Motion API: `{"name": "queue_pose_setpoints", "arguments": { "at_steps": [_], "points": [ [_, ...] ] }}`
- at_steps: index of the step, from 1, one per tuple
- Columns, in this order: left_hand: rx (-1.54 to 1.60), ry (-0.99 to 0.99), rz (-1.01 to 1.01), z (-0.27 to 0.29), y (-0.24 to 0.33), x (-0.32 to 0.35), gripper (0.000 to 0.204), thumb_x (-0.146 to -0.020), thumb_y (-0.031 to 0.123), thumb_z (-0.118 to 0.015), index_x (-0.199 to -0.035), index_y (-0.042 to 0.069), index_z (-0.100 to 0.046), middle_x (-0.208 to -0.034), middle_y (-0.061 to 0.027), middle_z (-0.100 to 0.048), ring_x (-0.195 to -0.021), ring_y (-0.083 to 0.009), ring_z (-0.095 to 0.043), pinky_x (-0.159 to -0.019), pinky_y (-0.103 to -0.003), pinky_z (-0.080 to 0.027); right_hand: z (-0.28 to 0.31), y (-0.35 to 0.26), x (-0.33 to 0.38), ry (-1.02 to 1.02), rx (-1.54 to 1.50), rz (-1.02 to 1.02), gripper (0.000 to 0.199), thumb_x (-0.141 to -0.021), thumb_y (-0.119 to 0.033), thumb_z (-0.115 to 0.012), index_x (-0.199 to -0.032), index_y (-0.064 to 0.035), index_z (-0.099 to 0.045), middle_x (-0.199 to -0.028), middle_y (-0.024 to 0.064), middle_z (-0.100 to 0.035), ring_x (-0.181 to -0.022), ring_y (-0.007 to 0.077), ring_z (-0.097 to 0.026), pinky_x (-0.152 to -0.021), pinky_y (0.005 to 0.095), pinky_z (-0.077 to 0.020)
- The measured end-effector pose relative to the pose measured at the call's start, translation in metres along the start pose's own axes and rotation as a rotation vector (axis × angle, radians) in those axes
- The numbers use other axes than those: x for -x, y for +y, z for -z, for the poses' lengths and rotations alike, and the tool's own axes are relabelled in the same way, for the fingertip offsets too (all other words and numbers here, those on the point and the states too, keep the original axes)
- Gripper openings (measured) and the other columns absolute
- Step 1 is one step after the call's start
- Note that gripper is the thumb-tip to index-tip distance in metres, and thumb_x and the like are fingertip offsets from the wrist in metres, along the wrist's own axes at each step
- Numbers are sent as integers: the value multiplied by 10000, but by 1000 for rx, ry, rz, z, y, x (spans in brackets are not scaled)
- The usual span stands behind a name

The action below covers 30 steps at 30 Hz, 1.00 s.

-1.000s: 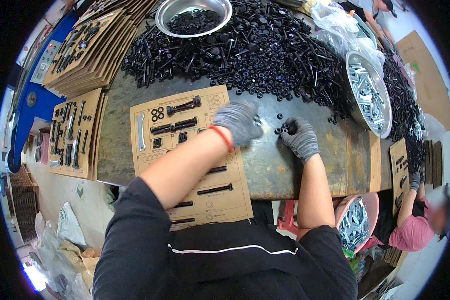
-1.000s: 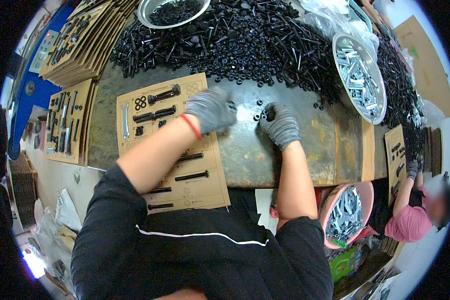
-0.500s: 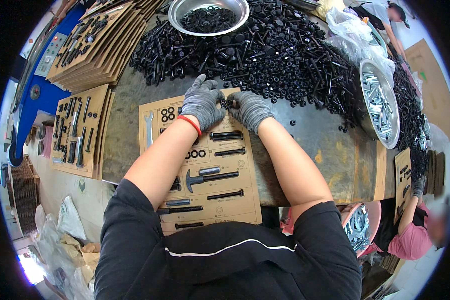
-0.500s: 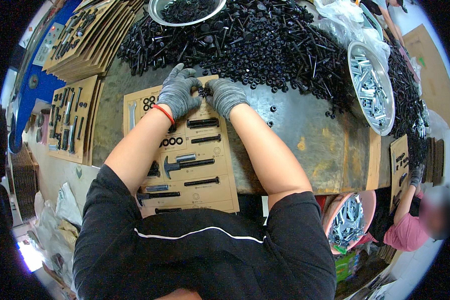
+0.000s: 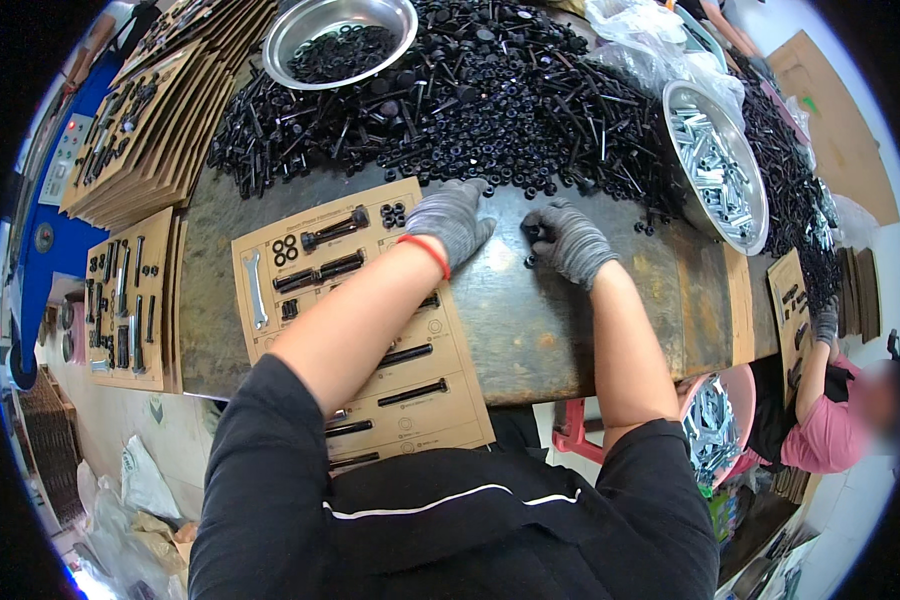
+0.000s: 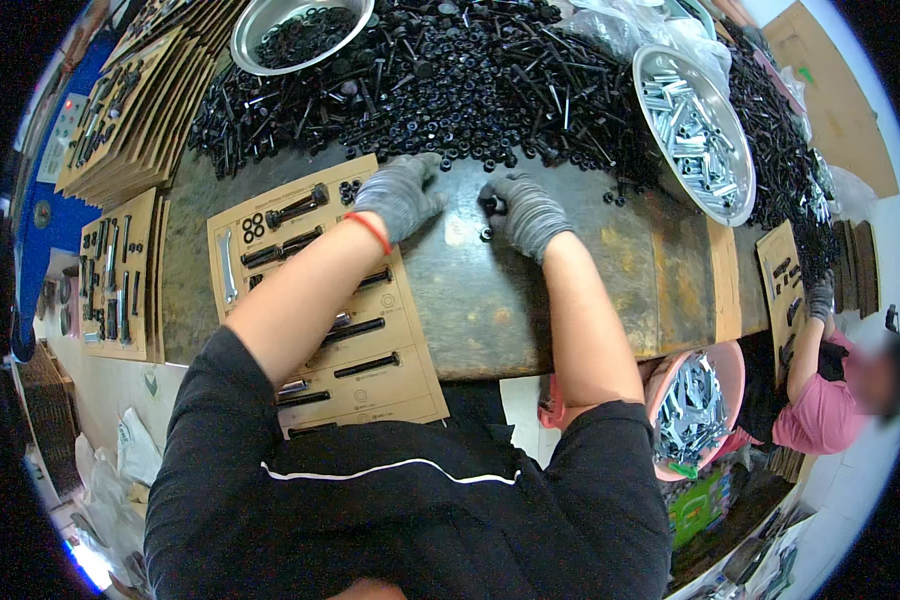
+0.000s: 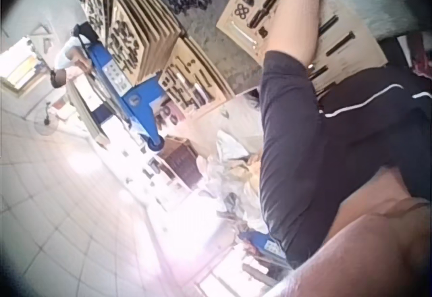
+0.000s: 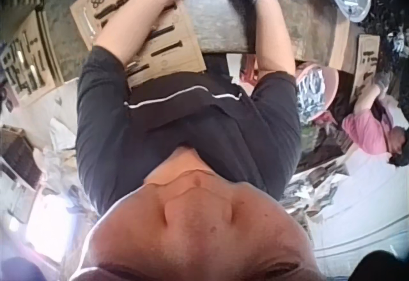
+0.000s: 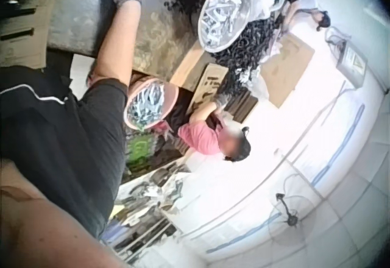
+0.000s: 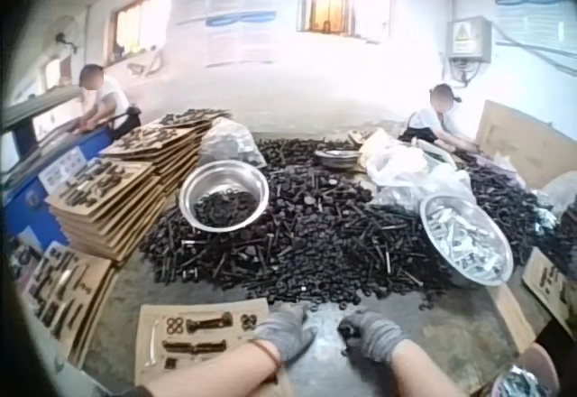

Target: The person assembles a bench press hardware kit by placing various tools and hardware onto a cardboard backing. They pick up hammers, bolts, washers, and a wrench from piles on the table and arrange them into designated slots on the board. The person repeats this process for multiple kits.

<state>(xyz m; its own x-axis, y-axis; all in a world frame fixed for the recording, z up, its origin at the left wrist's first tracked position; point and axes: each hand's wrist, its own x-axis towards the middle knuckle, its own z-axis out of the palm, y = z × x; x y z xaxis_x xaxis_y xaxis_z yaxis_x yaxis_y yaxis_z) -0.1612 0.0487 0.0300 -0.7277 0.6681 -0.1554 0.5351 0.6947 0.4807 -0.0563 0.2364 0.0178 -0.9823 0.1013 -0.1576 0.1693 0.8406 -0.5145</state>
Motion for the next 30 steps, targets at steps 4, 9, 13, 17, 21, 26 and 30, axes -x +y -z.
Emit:
{"name": "queue_pose_setpoints", "arguments": {
  "at_steps": [4,9,13,17,21,26,30],
  "points": [
    [-56,7,45,-15,14,-27,442,-828,312,-658,-1201,86,-588,-1225,-186,-574,-1097,-337,-579,-920,-401,-480,-6,14,11,82,-38,42,265,-721,-21,-709,-976,-69,-658,-956,143,-620,-893,308,-620,-835,365,-511],
    [-3,-109,-86,-18,6,-13,344,-812,270,-673,-1066,41,-635,-1058,-192,-642,-986,-336,-624,-873,-412,-497,2,-1,32,-36,-159,77,303,-719,-73,-741,-1011,-91,-664,-1065,131,-589,-975,317,-602,-867,377,-508],
    [43,71,-94,-25,-4,-1,325,-805,229,-681,-1050,19,-638,-1011,-193,-654,-970,-341,-629,-880,-400,-496,-4,0,21,-79,34,30,297,-810,-281,-674,-1042,-95,-668,-1051,195,-619,-969,355,-610,-864,427,-499],
    [-14,250,54,-29,5,-11,495,-814,242,-679,-1246,41,-546,-1203,-203,-581,-1092,-347,-584,-948,-393,-478,-6,-2,14,73,75,-208,303,-864,-322,-605,-1050,-90,-665,-1042,208,-625,-976,369,-608,-878,434,-489],
    [-102,175,182,-23,14,-20,546,-824,276,-674,-1297,60,-509,-1269,-199,-542,-1135,-352,-561,-973,-405,-464,-4,-4,28,-6,-42,-5,294,-835,-287,-630,-1048,-87,-658,-1029,210,-621,-970,356,-607,-882,422,-491],
    [-32,27,32,-17,0,-17,356,-842,264,-642,-1121,45,-621,-1103,-207,-622,-1037,-343,-594,-906,-429,-476,-8,-3,22,-61,13,100,247,-790,-186,-673,-1016,-86,-670,-1029,181,-631,-982,348,-599,-889,406,-493],
    [-115,90,-26,-22,1,1,288,-845,256,-615,-1023,34,-663,-1043,-210,-639,-988,-368,-609,-889,-427,-487,-14,-5,25,-10,-13,74,252,-762,-118,-688,-1012,-96,-673,-1002,175,-636,-982,353,-588,-888,406,-493]
  ]
}}
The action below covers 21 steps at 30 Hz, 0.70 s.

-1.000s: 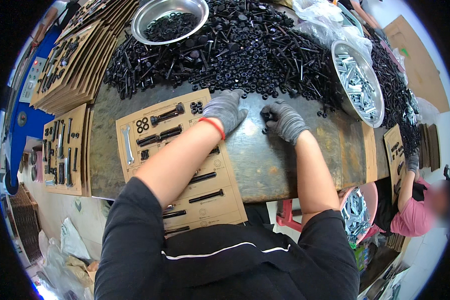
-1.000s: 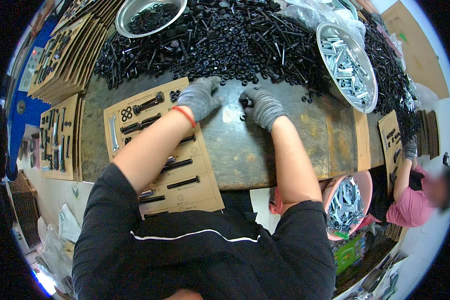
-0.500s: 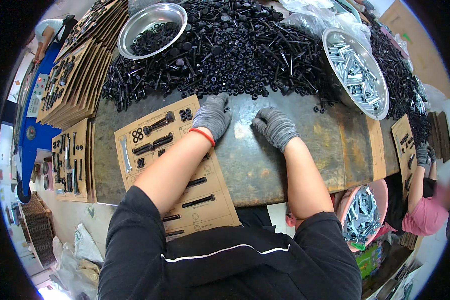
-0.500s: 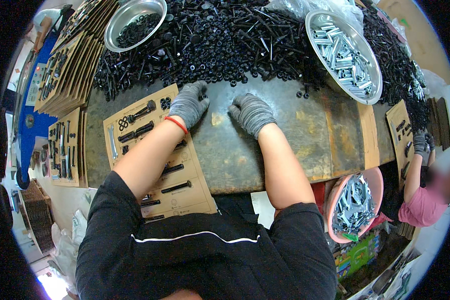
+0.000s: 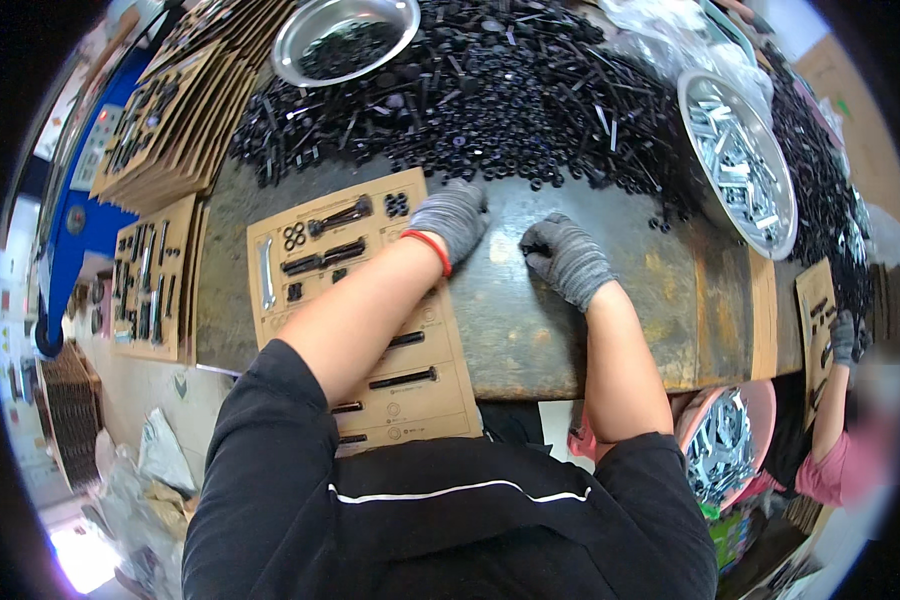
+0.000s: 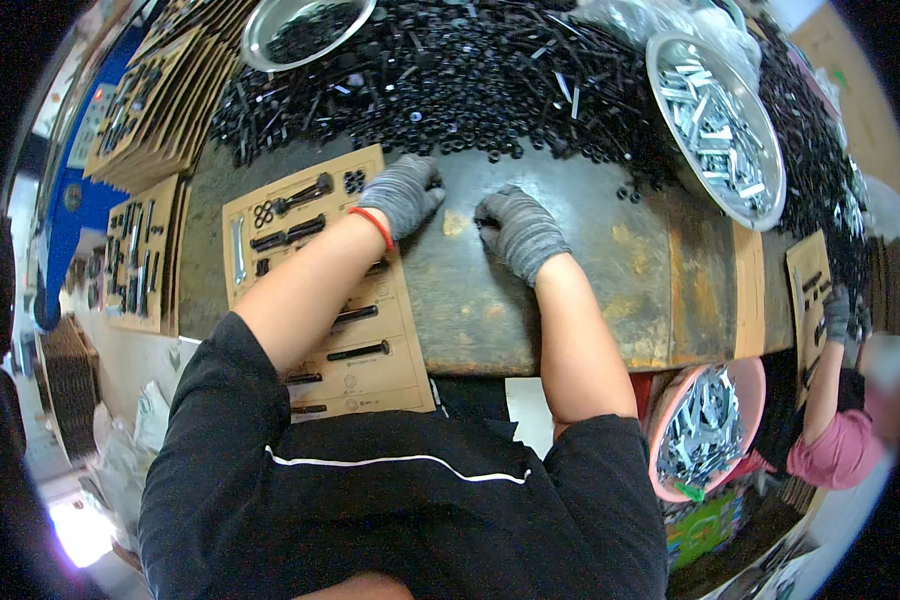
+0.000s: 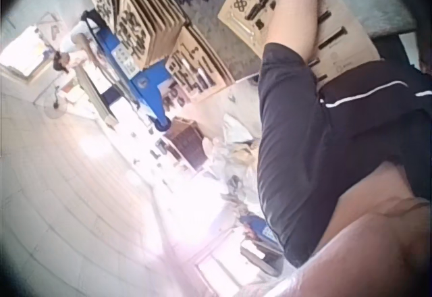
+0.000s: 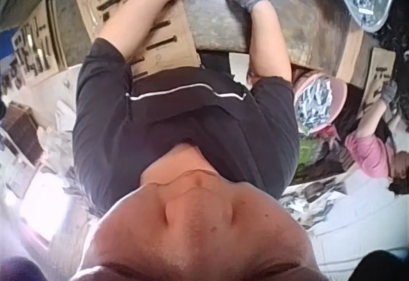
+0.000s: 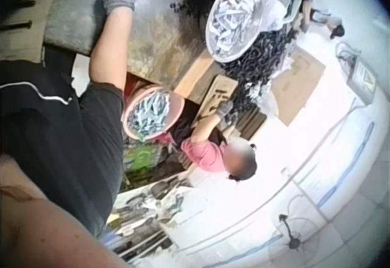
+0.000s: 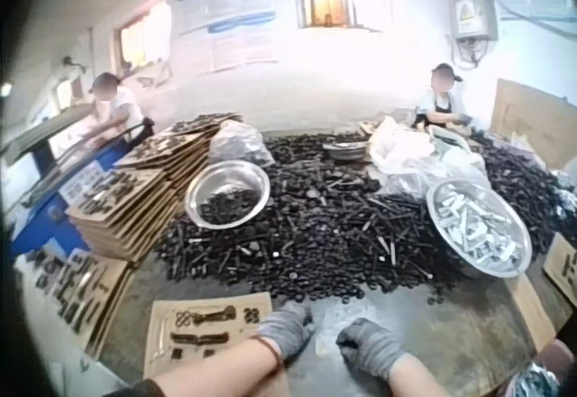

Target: The person assembles a bench press hardware kit by placing various tools and hardware onto a cardboard backing. They pick up hammers, bolts, washers, and a wrench from piles on the table and arrange them into designated slots on the board. The person repeats this process for multiple kits.

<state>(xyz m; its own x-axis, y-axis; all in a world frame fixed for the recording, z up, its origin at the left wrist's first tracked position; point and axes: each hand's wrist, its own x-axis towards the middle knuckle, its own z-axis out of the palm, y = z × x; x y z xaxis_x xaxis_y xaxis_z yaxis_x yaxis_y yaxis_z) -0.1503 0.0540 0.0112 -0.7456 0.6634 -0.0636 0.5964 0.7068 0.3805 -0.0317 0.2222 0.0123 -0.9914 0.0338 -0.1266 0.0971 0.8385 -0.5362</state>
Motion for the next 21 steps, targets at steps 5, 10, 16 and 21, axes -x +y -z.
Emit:
{"name": "queue_pose_setpoints", "arguments": {
  "at_steps": [5,10,16,21],
  "points": [
    [76,-246,-60,34,18,55,259,-859,271,-602,-988,54,-661,-1021,-195,-640,-969,-368,-612,-860,-428,-494,-14,0,-8,97,120,-26,206,-780,-155,-681,-975,-89,-677,-1026,187,-620,-966,380,-579,-884,428,-486],
    [280,102,142,77,-66,147,217,-825,138,-677,-1020,50,-648,-972,-130,-655,-886,-262,-645,-807,-363,-518,-18,-14,-7,214,137,-128,220,-799,-189,-690,-983,-70,-676,-997,198,-642,-938,385,-603,-862,432,-493],
    [193,127,382,104,-164,244,230,-790,93,-720,-1007,45,-661,-945,-137,-642,-856,-259,-648,-775,-348,-522,-29,-83,-11,207,116,18,192,-786,-121,-699,-959,-38,-686,-912,172,-678,-822,314,-654,-767,378,-525],
    [90,55,243,89,-187,262,228,-786,186,-701,-988,83,-677,-936,-132,-621,-922,-309,-606,-831,-387,-495,-83,-211,-16,63,44,418,205,-807,-130,-672,-998,-60,-645,-969,130,-626,-925,313,-606,-842,392,-499]
  ]
}}
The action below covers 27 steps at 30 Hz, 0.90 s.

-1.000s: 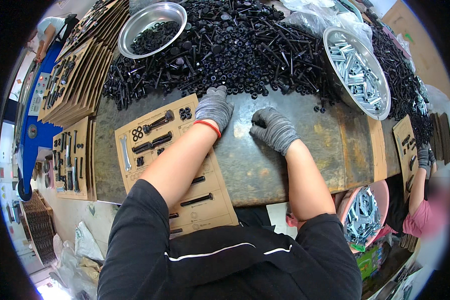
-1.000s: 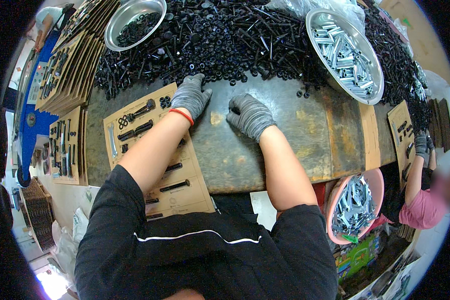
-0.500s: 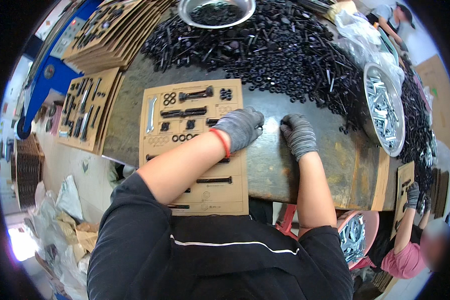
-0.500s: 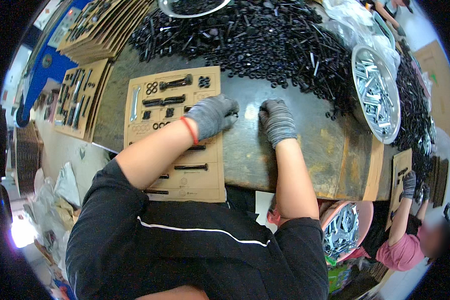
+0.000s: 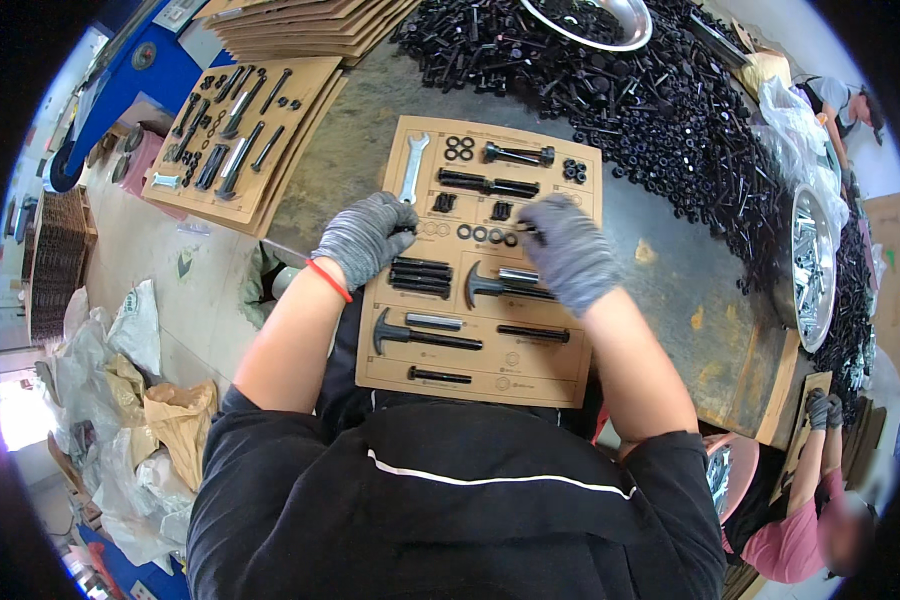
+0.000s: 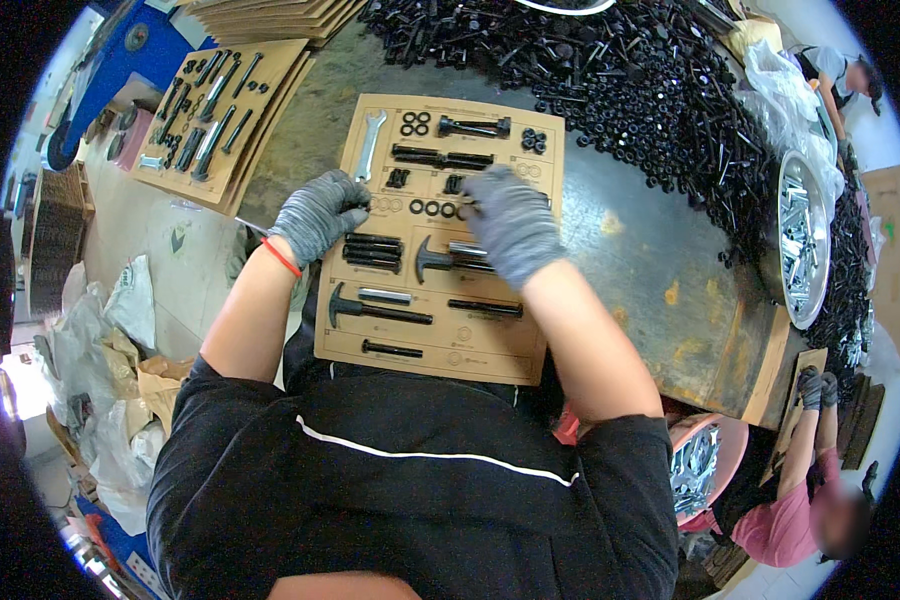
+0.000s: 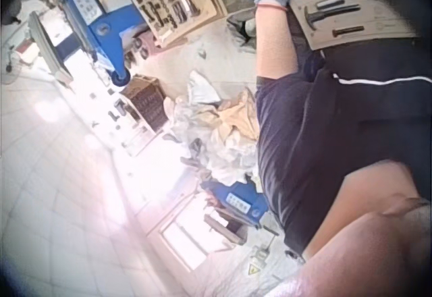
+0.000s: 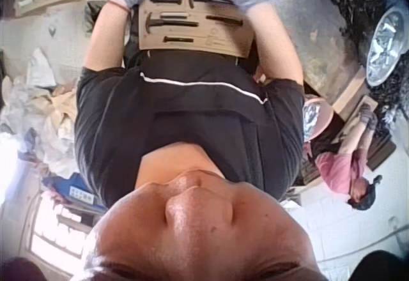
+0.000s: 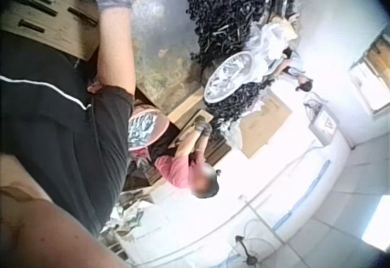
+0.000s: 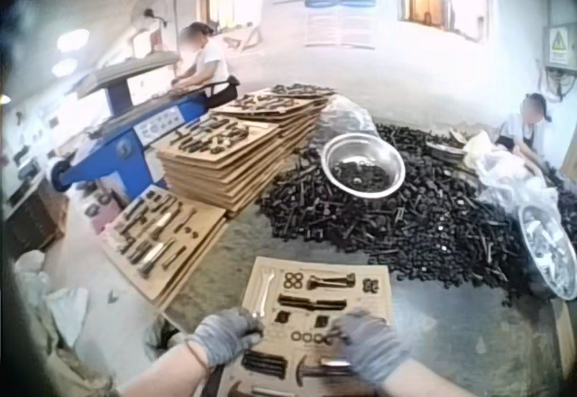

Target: The person assembles a bench press hardware kit by placing various tools and hardware onto a cardboard backing. They pick up hammers, bolts, washers, and a wrench from piles on the table and arrange them into designated slots on the board. The person repeats this process for multiple kits.

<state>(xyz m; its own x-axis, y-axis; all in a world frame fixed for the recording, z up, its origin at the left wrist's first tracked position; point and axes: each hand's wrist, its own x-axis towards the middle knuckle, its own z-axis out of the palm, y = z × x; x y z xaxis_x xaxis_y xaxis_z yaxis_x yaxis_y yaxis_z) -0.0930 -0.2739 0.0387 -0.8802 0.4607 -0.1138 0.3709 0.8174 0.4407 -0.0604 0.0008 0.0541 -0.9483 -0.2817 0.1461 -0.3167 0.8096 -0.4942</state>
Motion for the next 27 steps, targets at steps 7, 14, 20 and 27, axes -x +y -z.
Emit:
{"name": "queue_pose_setpoints", "arguments": {
  "at_steps": [7,14,20,27],
  "points": [
    [74,85,-97,-2,-9,-3,250,-752,132,-715,-988,68,-664,-930,-130,-613,-916,-317,-596,-834,-391,-493,-73,-57,-58,-353,253,76,198,-821,-102,-622,-1010,-47,-648,-1039,169,-603,-979,339,-604,-862,406,-510],
    [200,172,-131,-7,-18,1,237,-777,191,-699,-986,85,-665,-959,-125,-614,-915,-326,-609,-800,-410,-506,-65,-53,-49,-266,274,45,283,-784,-133,-682,-1053,-59,-637,-1079,164,-593,-996,341,-594,-889,404,-499],
    [355,338,123,-15,-50,17,295,-759,164,-755,-1020,55,-670,-867,-94,-642,-730,-190,-617,-683,-304,-515,-1,48,-11,144,171,-298,285,-795,-201,-705,-1033,-53,-655,-1026,167,-636,-954,321,-614,-869,389,-508],
    [279,596,58,-41,-58,6,198,-805,128,-713,-983,49,-676,-839,-95,-636,-702,-186,-606,-677,-291,-507,53,193,34,406,295,-958,443,-769,-267,-746,-1153,-79,-632,-1182,194,-599,-1052,342,-597,-922,408,-483]
  ]
}}
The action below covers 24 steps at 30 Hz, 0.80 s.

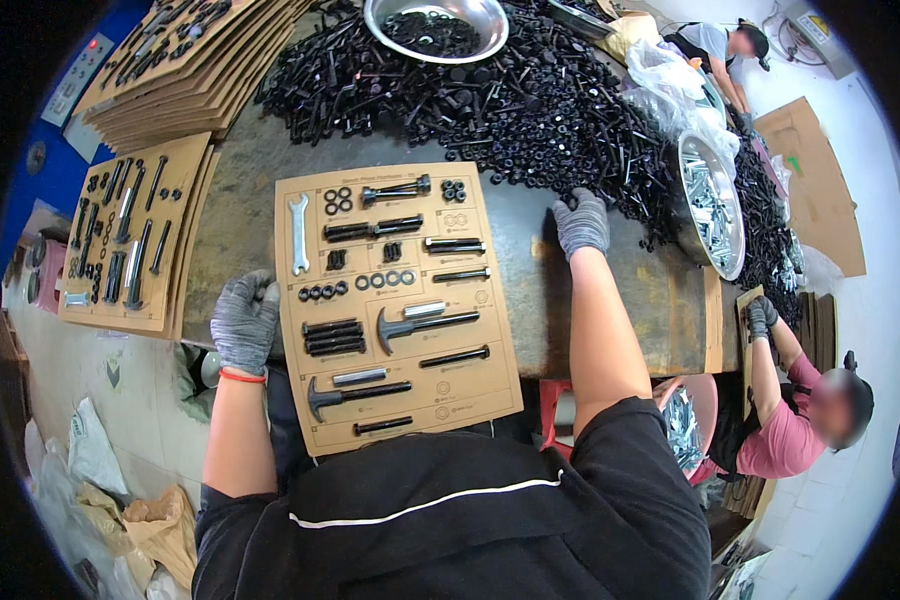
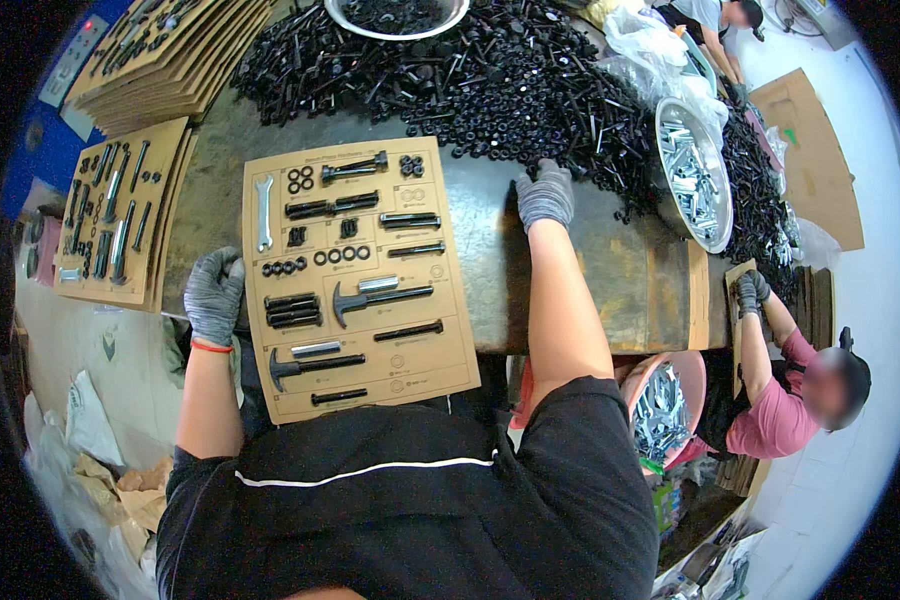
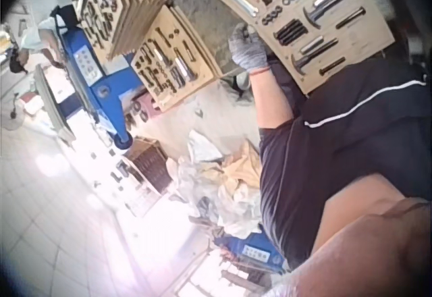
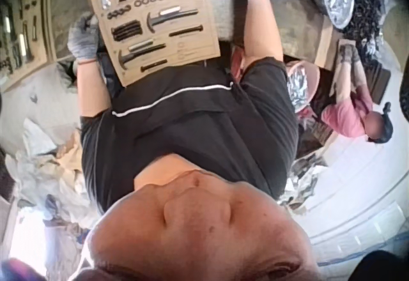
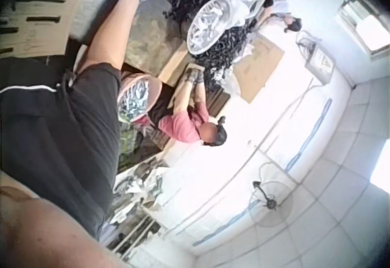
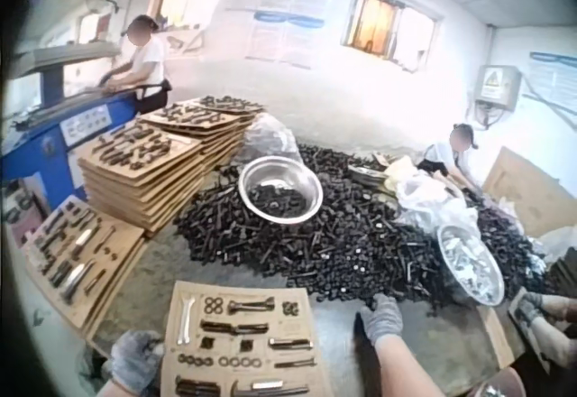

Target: The person assembles a bench press hardware kit by placing various tools and hardware onto a cardboard backing. They pick up hammers, bolts, washers, and a wrench from piles on the table and arrange them into designated slots on the board. The person repeats this process for multiple kits.

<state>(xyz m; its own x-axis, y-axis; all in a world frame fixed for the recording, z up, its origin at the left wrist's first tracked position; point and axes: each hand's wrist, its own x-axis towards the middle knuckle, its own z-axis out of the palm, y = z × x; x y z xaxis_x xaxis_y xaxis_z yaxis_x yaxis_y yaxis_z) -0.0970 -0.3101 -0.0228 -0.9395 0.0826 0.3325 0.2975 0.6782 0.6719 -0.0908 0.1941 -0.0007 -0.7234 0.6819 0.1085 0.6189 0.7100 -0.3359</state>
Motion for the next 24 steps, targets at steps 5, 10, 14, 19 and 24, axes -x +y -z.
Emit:
{"name": "queue_pose_setpoints", "arguments": {
  "at_steps": [5,10,14,19,24],
  "points": [
    [-58,-2,1,2,-2,3,160,-820,113,-692,-963,43,-676,-840,-95,-640,-712,-195,-614,-693,-294,-507,1,-1,1,-129,-46,115,315,-786,-283,-726,-1024,-81,-678,-1018,193,-667,-938,346,-635,-849,415,-496],
    [-50,41,-15,-1,-11,5,134,-819,99,-690,-937,36,-676,-828,-88,-644,-719,-180,-608,-705,-294,-505,10,27,-6,-56,-29,22,315,-852,-306,-624,-1050,-66,-668,-1035,214,-660,-973,369,-624,-861,444,-488],
    [-47,34,12,-9,-3,-1,135,-828,105,-689,-937,28,-670,-821,-70,-639,-707,-158,-587,-707,-289,-502,-9,65,-36,60,-345,91,286,-836,-267,-646,-1048,-76,-667,-1024,202,-669,-954,347,-635,-843,423,-496],
    [-29,29,31,-7,-12,2,141,-833,98,-688,-945,16,-664,-825,-60,-643,-706,-139,-579,-701,-275,-498,2,42,-43,-87,-122,71,305,-810,-284,-696,-1030,-74,-678,-997,200,-676,-924,351,-641,-831,409,-501],
    [5,20,87,-11,-18,0,143,-830,100,-680,-943,15,-662,-812,-68,-640,-712,-149,-587,-705,-279,-496,8,53,-47,-49,-34,98,333,-839,-312,-662,-1044,-49,-665,-1013,219,-665,-938,363,-635,-839,417,-494]
  ]
}}
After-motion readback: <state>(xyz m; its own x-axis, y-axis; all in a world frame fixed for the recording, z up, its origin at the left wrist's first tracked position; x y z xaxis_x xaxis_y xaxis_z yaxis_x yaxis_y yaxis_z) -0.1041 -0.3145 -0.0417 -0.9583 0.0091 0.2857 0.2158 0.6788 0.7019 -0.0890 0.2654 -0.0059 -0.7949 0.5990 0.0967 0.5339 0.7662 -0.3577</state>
